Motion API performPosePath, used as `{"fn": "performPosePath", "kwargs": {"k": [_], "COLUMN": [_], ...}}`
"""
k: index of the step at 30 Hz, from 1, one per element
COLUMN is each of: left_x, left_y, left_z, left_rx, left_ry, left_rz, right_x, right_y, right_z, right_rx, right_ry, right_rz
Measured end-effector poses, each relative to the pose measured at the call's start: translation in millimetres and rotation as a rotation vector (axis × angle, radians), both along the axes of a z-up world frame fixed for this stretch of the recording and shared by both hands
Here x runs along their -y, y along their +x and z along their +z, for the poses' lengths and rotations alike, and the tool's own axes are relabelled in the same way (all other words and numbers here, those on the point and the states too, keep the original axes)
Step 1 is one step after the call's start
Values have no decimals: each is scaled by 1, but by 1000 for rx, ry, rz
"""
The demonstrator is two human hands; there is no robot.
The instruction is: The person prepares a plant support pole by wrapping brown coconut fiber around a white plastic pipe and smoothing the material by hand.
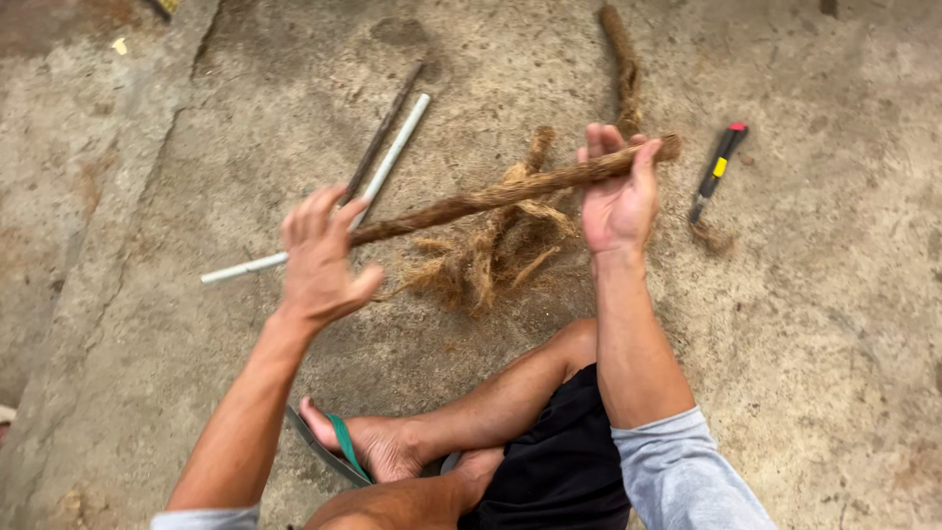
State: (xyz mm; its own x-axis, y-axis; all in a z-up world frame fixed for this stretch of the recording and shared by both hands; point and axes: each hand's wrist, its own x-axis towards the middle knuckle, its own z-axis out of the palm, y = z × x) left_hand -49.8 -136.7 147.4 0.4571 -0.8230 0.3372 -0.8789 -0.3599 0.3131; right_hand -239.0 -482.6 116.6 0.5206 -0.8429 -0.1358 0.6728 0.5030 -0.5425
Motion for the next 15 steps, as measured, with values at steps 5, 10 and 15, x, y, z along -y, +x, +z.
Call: {"fn": "performPosePath", "kwargs": {"k": [5,10,15], "left_x": [138,175,163], "left_y": [-40,-39,-28], "left_z": [44,41,31], "left_rx": [-13,-514,-486], "left_ry": [158,126,134], "left_rz": [-217,-370,-357], "right_x": [-69,-78,-46], "right_y": [31,8,-16], "right_z": [1,28,80], "right_rx": [-44,-289,-978], "right_ry": [-177,-315,-897], "right_rz": [244,446,481]}}
